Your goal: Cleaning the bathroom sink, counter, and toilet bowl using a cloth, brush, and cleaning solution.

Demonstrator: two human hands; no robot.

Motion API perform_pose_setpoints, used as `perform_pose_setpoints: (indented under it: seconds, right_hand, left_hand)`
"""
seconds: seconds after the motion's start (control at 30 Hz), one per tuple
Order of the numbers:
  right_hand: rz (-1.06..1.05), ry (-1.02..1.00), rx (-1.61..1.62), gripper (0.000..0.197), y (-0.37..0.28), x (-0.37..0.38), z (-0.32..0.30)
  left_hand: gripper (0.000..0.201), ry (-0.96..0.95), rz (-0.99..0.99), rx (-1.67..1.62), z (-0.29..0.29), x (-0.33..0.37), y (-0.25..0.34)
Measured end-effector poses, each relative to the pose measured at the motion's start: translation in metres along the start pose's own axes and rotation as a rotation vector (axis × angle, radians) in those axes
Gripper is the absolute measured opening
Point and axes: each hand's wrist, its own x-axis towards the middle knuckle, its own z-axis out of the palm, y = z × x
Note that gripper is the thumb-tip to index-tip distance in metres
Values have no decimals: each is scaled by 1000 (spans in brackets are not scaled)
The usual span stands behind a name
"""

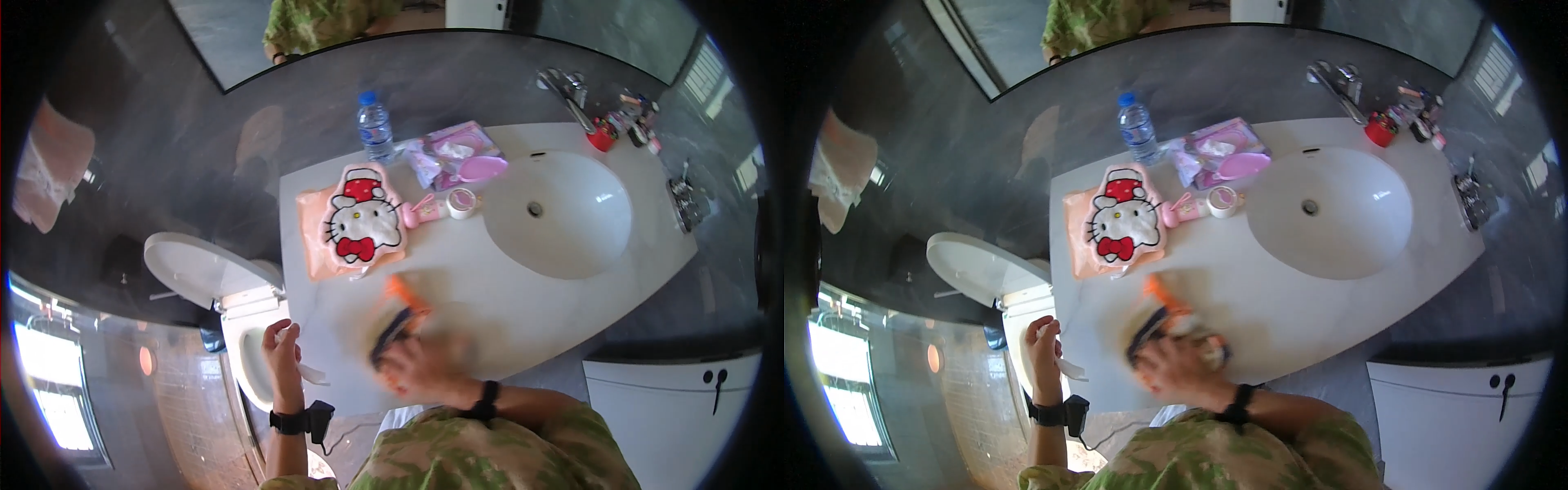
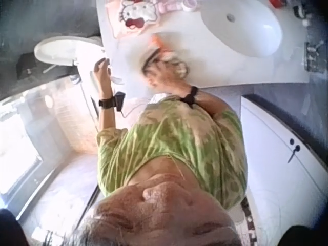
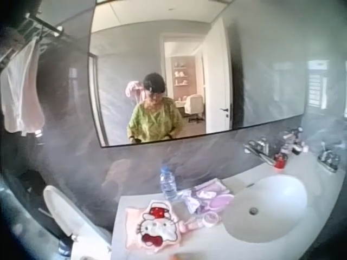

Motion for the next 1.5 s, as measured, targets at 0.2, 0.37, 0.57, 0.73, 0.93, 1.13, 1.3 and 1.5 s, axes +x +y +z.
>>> perform_pose_setpoints:
  seconds: [0.2,0.37,0.57,0.73,0.93,1.13,1.3,1.5]
  right_hand:
    - [-88,51,90,25,-14,3,31]
    - [216,203,-36,30,44,-72,-17]
    - [668,445,-332,41,166,-194,-100]
    - [1162,447,-417,39,290,-293,-165]
    - [1448,411,-557,47,426,-359,-228]
    - [1391,274,-403,47,489,-344,-261]
    - [1129,212,0,38,507,-264,-258]
    - [1167,580,573,38,577,-172,-184]
  left_hand:
    - [34,-332,111,-49,82,-19,31]
    - [33,-502,529,491,152,15,17]
    - [54,-465,1075,832,257,56,11]
    - [48,-306,902,1129,292,69,10]
    - [20,-194,851,1424,318,32,28]
    - [25,-27,353,1394,306,-6,38]
    - [41,197,608,1260,273,-2,4]
    - [40,52,620,983,245,-117,-40]
